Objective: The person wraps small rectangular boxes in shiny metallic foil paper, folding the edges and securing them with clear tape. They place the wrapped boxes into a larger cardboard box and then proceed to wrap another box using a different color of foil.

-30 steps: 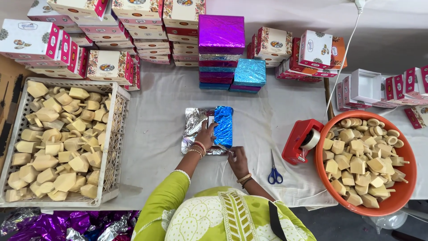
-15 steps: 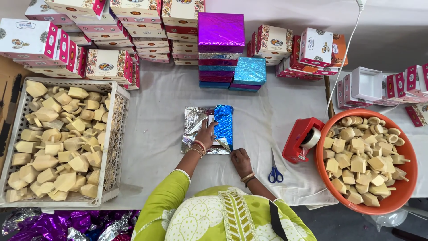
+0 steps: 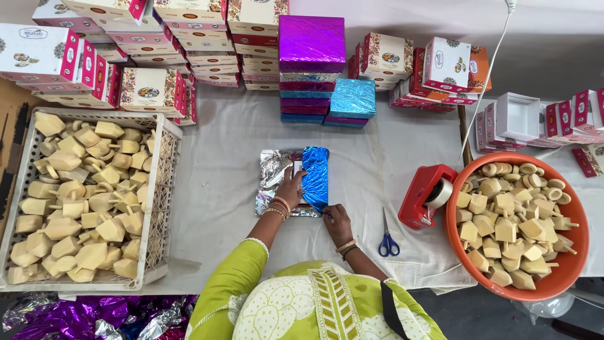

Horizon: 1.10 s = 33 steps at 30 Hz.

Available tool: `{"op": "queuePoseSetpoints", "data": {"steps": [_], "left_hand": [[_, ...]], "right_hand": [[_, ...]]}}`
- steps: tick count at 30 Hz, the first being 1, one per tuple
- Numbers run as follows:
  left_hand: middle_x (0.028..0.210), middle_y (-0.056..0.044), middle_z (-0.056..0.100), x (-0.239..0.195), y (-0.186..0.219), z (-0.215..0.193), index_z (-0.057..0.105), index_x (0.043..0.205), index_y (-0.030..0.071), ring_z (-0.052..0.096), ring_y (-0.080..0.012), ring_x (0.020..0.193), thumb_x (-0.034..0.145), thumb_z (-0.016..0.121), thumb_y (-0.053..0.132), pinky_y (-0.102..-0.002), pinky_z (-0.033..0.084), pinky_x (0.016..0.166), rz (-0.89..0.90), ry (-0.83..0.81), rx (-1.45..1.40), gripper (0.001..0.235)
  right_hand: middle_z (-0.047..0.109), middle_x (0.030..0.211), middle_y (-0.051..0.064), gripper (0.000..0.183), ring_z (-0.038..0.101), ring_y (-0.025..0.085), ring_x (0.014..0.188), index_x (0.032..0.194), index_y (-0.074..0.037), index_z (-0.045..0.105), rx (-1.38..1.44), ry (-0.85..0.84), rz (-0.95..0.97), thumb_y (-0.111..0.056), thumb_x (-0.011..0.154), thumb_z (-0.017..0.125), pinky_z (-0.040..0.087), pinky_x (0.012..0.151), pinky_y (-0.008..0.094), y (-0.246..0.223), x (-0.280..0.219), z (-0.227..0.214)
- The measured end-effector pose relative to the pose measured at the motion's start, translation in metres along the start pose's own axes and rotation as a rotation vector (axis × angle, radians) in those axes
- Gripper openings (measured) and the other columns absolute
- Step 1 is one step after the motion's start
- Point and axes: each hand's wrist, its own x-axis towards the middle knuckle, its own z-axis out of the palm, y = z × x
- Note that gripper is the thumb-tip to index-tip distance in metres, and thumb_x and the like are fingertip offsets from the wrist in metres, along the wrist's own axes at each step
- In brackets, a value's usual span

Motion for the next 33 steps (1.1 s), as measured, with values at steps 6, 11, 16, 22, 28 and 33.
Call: {"op": "queuePoseSetpoints", "data": {"steps": [6, 11, 16, 22, 28, 33], "left_hand": [[0.153, -0.019, 0.031, 0.002, -0.006, 0.006, 0.047, 0.140, 0.031, 0.064, -0.0450, 0.114, 0.081, 0.078, 0.002, -0.050, 0.055, 0.097, 0.002, 0.003, -0.028, 0.073], [0.153, -0.018, 0.031, 0.001, -0.004, 0.004, 0.047, 0.141, 0.031, 0.064, -0.0457, 0.114, 0.080, 0.079, 0.003, -0.050, 0.055, 0.096, 0.001, 0.005, -0.019, 0.074], [0.153, -0.018, 0.031, -0.001, 0.000, 0.000, 0.046, 0.141, 0.031, 0.063, -0.0475, 0.115, 0.080, 0.080, 0.005, -0.051, 0.055, 0.095, 0.014, 0.017, -0.013, 0.074], [0.154, -0.016, 0.030, -0.002, 0.000, 0.000, 0.047, 0.141, 0.031, 0.062, -0.0479, 0.115, 0.080, 0.078, 0.004, -0.051, 0.055, 0.095, 0.004, 0.029, -0.033, 0.073], [0.147, -0.017, 0.044, -0.009, -0.038, 0.008, 0.049, 0.142, 0.021, 0.058, -0.0444, 0.125, 0.083, 0.075, 0.000, -0.050, 0.052, 0.103, 0.165, 0.183, -0.116, 0.068], [0.131, -0.020, 0.056, -0.019, -0.069, -0.029, 0.049, 0.135, 0.001, 0.053, -0.0416, 0.121, 0.069, 0.086, 0.015, -0.056, 0.038, 0.103, -0.054, 0.723, 0.022, 0.077]], "right_hand": [[0.063, 0.095, 0.011, 0.013, 0.065, 0.031, 0.091, 0.097, -0.007, 0.067, -0.142, -0.046, -0.234, 0.000, 0.086, 0.067, 0.056, 0.079, 0.042, 0.016, -0.004, -0.009], [0.062, 0.092, 0.012, 0.013, 0.064, 0.032, 0.087, 0.089, -0.006, 0.068, -0.145, -0.106, -0.260, -0.001, 0.078, 0.069, 0.055, 0.076, 0.042, 0.003, 0.010, -0.023], [0.061, 0.085, 0.010, 0.003, 0.062, 0.025, 0.076, 0.094, -0.003, 0.070, -0.048, 0.080, -0.015, -0.005, 0.092, 0.072, 0.053, 0.071, 0.039, -0.016, 0.058, -0.018], [0.061, 0.115, 0.012, 0.044, 0.067, 0.026, 0.088, 0.131, -0.009, 0.069, 0.040, -0.241, -0.093, -0.008, 0.087, 0.075, 0.059, 0.081, 0.036, -0.036, 0.108, -0.006], [0.047, 0.143, 0.015, 0.101, 0.054, 0.039, 0.128, 0.149, -0.013, 0.046, -0.106, -0.436, -0.177, -0.017, 0.061, 0.094, 0.050, 0.106, 0.044, -0.031, 0.120, 0.004], [0.041, 0.147, 0.016, 0.115, 0.048, 0.041, 0.132, 0.154, -0.015, 0.039, -0.184, -0.481, -0.157, -0.018, 0.055, 0.098, 0.045, 0.111, 0.046, -0.027, 0.119, 0.006]]}}
